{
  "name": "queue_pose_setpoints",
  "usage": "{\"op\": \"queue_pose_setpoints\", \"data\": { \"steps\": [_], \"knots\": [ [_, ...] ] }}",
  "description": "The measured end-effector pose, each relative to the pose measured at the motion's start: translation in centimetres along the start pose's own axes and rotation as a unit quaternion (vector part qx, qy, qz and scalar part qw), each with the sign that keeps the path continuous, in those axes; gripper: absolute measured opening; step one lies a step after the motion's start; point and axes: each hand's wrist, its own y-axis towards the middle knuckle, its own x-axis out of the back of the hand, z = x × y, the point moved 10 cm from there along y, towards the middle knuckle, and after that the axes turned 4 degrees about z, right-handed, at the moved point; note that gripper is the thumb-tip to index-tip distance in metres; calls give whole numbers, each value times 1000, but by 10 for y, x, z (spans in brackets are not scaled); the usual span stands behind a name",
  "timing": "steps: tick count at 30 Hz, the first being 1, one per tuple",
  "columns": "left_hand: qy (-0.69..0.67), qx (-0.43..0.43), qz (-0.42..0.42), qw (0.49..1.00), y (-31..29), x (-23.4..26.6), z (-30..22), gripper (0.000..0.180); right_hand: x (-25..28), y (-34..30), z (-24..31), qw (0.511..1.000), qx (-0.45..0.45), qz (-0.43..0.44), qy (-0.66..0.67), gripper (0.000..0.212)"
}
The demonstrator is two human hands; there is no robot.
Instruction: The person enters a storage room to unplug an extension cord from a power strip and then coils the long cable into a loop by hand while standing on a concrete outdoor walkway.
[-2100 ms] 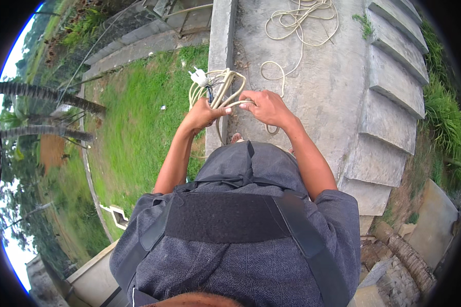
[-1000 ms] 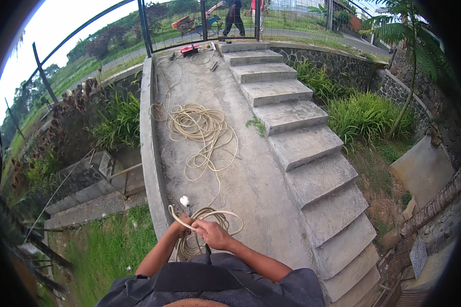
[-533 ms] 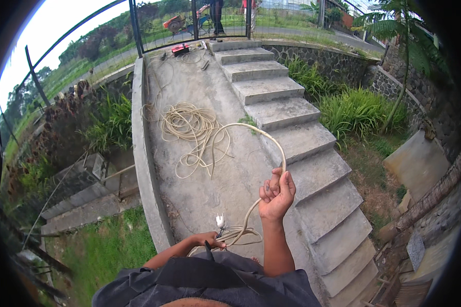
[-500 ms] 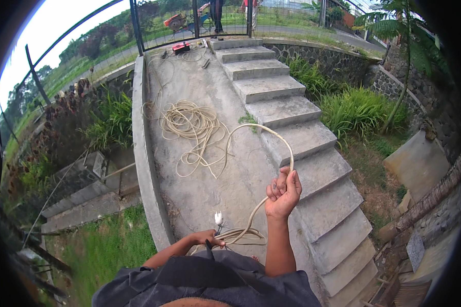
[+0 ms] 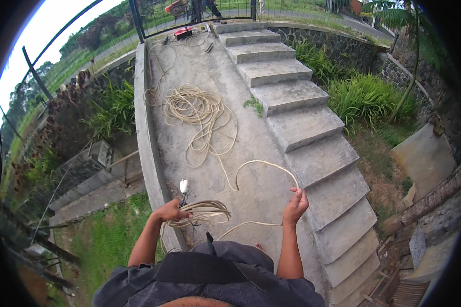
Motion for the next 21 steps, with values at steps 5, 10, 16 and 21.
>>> {"op": "queue_pose_setpoints", "data": {
  "steps": [5, 10, 16, 21],
  "knots": [
    [-245, 25, -164, 955, -28, 82, 22, 25, 6, 22, -7, 994, 86, -41, -45, 37],
    [-337, -7, -231, 913, -49, 108, 35, 23, -2, 19, 18, 994, 87, -29, -58, 38],
    [-341, 36, -233, 910, -86, 95, 43, 18, -11, 28, 6, 996, 78, -34, -36, 37],
    [-362, 60, -182, 912, -107, 68, 41, 18, -11, 67, -19, 956, 154, -20, -250, 33]
  ]
}}
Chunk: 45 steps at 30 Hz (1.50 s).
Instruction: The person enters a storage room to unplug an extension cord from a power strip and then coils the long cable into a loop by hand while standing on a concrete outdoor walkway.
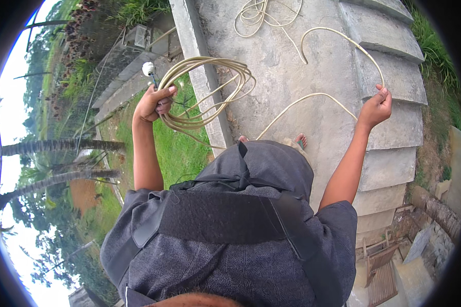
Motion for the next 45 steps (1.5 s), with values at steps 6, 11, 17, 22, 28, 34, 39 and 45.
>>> {"op": "queue_pose_setpoints", "data": {
  "steps": [6, 11, 17, 22, 28, 34, 39, 45],
  "knots": [
    [-114, -46, -35, 992, -51, -30, -31, 20, -95, -46, -44, 900, 18, 278, -335, 39],
    [-227, -167, 3, 959, -48, -76, -89, 20, -194, -249, -108, 703, -184, 678, -112, 37],
    [-278, -284, -26, 917, -94, -95, -151, 18, -203, -386, 41, 576, 149, 799, 89, 73],
    [-221, -291, -10, 931, -143, -104, -206, 20, -178, -448, 97, 386, 88, 879, 264, 55],
    [-87, -233, 20, 968, -205, -118, -221, 28, -221, -486, -4, 365, 267, 889, 72, 44],
    [143, -153, -21, 978, -290, -136, -207, 41, -263, -438, -7, 445, 275, 851, -49, 41],
    [311, -74, 12, 947, -301, -134, -183, 51, -329, -345, 32, 580, 262, 769, -60, 39],
    [416, -32, 52, 907, -274, -116, -125, 51, -299, -345, 120, 427, 25, 904, -6, 31]
  ]
}}
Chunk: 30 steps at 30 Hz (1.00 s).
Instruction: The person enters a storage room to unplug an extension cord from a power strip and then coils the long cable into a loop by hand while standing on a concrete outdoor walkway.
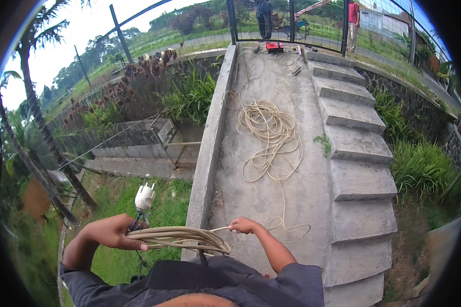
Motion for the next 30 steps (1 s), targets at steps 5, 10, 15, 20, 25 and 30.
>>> {"op": "queue_pose_setpoints", "data": {
  "steps": [5, 10, 15, 20, 25, 30],
  "knots": [
    [-18, 62, -26, 998, 45, -24, 70, 54, -79, -24, 17, 955, 30, 48, 291, 31],
    [-19, -6, -19, 1000, 71, -51, 80, 56, -97, -24, -26, 990, 39, -74, 110, 31],
    [-33, 23, 92, 995, 90, -93, 111, 53, -113, -34, -66, 985, 9, -58, -161, 37],
    [-55, -68, 95, 992, 89, -112, 134, 48, -122, -92, -57, 991, 40, -27, -122, 40],
    [-63, -38, 178, 981, 91, -132, 157, 45, -136, -137, -108, 995, -15, -15, -93, 45],
    [-120, -28, 158, 980, 75, -131, 155, 18, -141, -143, -98, 951, -103, 47, -289, 45]
  ]
}}
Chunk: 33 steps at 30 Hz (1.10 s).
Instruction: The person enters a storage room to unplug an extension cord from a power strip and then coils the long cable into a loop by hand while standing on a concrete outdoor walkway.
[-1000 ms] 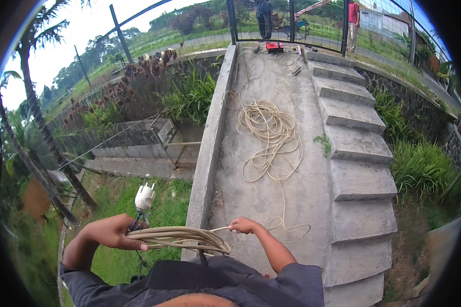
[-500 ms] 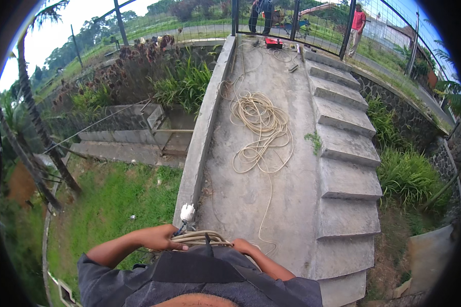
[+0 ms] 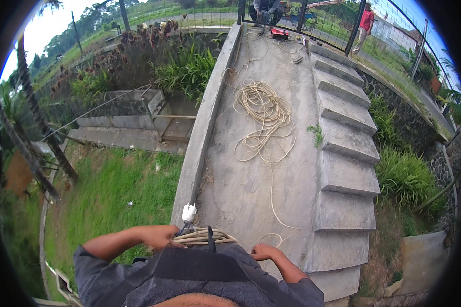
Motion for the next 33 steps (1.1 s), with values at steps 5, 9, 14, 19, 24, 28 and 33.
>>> {"op": "queue_pose_setpoints", "data": {
  "steps": [5, 9, 14, 19, 24, 28, 33],
  "knots": [
    [32, -28, 25, 999, -3, -5, 17, 43, -25, -29, -24, 998, 12, 55, 39, 40],
    [34, 29, 29, 999, -13, -4, 18, 42, -50, -44, -51, 998, -57, 37, -13, 37],
    [1, 56, -20, 998, -22, 7, 11, 43, 1, -79, 19, 995, -69, -4, -76, 28],
    [-149, 63, -97, 982, 10, 35, 18, 40, 120, -79, 113, 969, 57, -221, -97, 19],
    [-249, 34, -130, 959, 65, 62, 25, 25, 190, -46, 183, 900, 91, -341, -256, 14],
    [-177, 7, -53, 983, 91, 70, 22, 31, 200, -74, 242, 826, 238, -395, -324, 19],
    [-190, -27, 108, 975, 86, 53, 8, 35, 181, -116, 282, 812, 325, -333, -353, 14]
  ]
}}
